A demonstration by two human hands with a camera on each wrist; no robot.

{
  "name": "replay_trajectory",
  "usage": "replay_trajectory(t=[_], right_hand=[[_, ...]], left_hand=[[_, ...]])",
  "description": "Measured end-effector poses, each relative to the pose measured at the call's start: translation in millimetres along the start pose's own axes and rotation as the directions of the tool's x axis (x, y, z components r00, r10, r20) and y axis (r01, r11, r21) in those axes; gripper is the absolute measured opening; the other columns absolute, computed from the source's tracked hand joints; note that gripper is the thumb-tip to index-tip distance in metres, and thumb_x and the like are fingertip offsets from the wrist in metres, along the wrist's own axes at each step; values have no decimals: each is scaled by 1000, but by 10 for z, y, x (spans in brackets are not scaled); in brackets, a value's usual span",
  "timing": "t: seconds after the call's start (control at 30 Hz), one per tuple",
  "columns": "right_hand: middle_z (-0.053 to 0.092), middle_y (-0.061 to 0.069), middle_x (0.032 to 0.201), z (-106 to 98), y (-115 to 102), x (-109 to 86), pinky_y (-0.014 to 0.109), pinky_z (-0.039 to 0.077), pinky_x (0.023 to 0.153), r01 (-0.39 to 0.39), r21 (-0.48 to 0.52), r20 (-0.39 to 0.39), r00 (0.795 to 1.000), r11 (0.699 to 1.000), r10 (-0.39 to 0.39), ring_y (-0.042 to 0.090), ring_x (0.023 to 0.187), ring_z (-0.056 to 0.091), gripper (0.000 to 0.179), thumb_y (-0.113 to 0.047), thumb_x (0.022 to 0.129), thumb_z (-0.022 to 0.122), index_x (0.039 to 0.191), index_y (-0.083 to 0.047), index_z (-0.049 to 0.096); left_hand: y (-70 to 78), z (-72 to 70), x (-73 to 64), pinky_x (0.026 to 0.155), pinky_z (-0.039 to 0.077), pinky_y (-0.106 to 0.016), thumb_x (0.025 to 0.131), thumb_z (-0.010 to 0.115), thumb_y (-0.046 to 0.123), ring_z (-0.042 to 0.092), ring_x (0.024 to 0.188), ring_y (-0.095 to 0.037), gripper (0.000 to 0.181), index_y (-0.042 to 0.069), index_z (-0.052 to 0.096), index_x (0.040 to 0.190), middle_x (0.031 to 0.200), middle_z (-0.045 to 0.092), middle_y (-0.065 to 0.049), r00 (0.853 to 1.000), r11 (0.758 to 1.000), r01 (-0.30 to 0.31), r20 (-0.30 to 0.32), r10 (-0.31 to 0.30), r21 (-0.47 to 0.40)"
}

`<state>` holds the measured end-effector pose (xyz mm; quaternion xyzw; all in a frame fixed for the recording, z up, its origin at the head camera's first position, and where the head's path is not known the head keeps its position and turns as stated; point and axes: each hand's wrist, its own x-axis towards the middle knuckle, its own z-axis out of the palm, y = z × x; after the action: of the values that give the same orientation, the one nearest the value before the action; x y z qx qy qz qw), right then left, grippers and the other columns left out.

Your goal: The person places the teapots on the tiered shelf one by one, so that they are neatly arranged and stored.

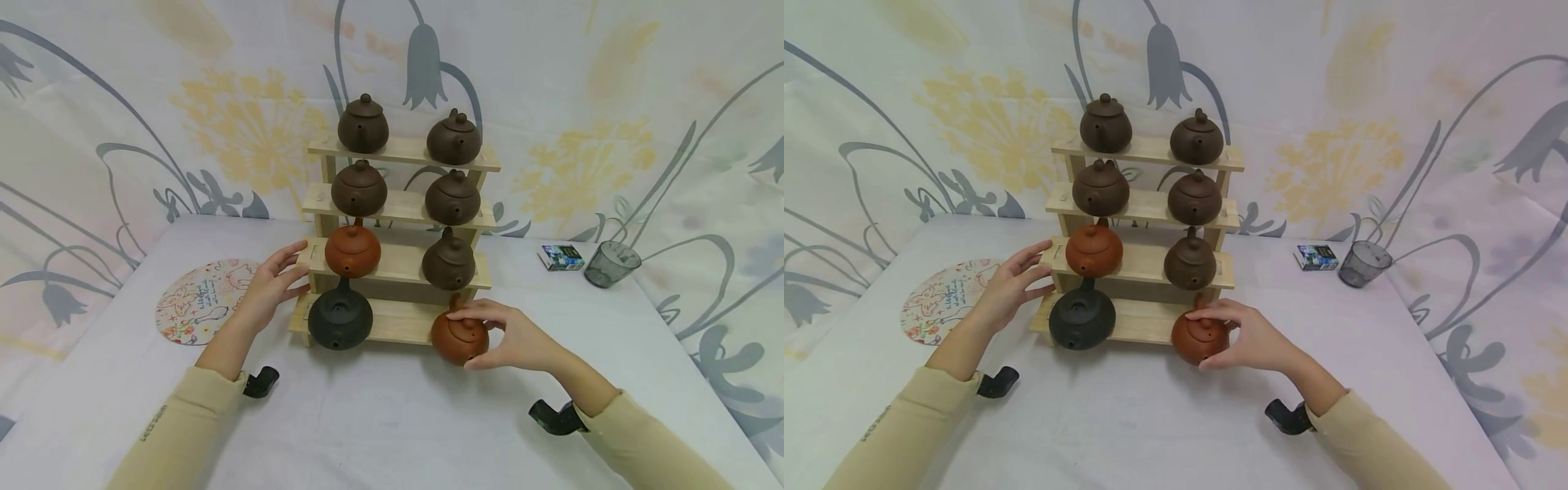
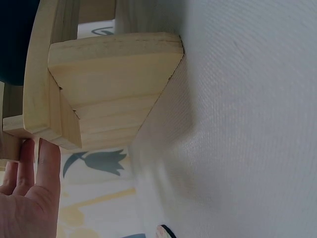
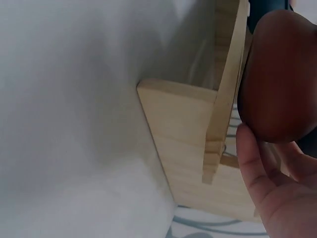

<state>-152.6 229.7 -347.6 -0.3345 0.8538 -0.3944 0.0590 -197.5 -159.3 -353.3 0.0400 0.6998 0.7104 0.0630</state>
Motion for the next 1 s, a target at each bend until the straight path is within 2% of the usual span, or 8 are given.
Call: replay_trajectory(t=[0.13, 0.27, 0.53, 0.77, 0.9, 1.0], right_hand=[[55, 3, 123, 52, -23, 55, 32, 48, 85, -33, 23, -13, 999, 999, 33, 18, 106, 50, 61, -23, 66, 86, 121, -14, 63], [55, 4, 122, 101, -49, 105, 40, 47, 89, -50, 30, -39, 998, 998, 51, 21, 109, 50, 61, -25, 64, 87, 120, -15, 63], [54, 6, 124, 173, -82, 127, 51, 39, 96, -93, 24, -83, 992, 995, 94, 26, 119, 43, 62, -30, 62, 88, 119, -18, 64], [48, 7, 127, 211, -83, 117, 48, 41, 95, -116, 6, -76, 990, 993, 116, 25, 116, 43, 65, -29, 65, 86, 123, -18, 60], [47, 6, 128, 183, -81, 76, 44, 46, 91, -77, 12, -82, 994, 997, 78, 23, 115, 44, 68, -25, 67, 85, 127, -14, 56], [48, 5, 128, 113, -64, 11, 40, 50, 86, -28, 24, -111, 993, 999, 30, 23, 114, 45, 68, -17, 68, 85, 128, -10, 54]], left_hand=[[-3, 11, 6, 96, 43, -40, 98, 45, 11, 44, 115, -25, 50, 5, 29, 145, 133, 34, -18, 1000, 1000, 0, 7, 0, -3], [0, 23, 6, 96, 44, -40, 98, 45, 11, 45, 114, -24, 50, 5, 29, 145, 132, 34, -18, 1000, 1000, -4, 13, 4, -3], [8, 32, 6, 97, 42, -41, 98, 44, 11, 43, 117, -26, 50, 5, 28, 146, 134, 33, -19, 1000, 1000, 0, 13, 0, -1], [1, 20, 12, 97, 43, -41, 98, 45, 12, 42, 119, -28, 51, 5, 28, 146, 135, 33, -19, 1000, 1000, 2, 9, -2, 1], [-24, -12, 6, 94, 46, -40, 98, 48, 15, 43, 119, -30, 52, 6, 29, 146, 137, 33, -19, 1000, 999, -1, 4, 1, 32], [-34, -64, -25, 91, 48, -38, 98, 50, 19, 45, 119, -31, 53, 6, 30, 145, 137, 36, -19, 999, 995, -30, -9, 31, 97]])
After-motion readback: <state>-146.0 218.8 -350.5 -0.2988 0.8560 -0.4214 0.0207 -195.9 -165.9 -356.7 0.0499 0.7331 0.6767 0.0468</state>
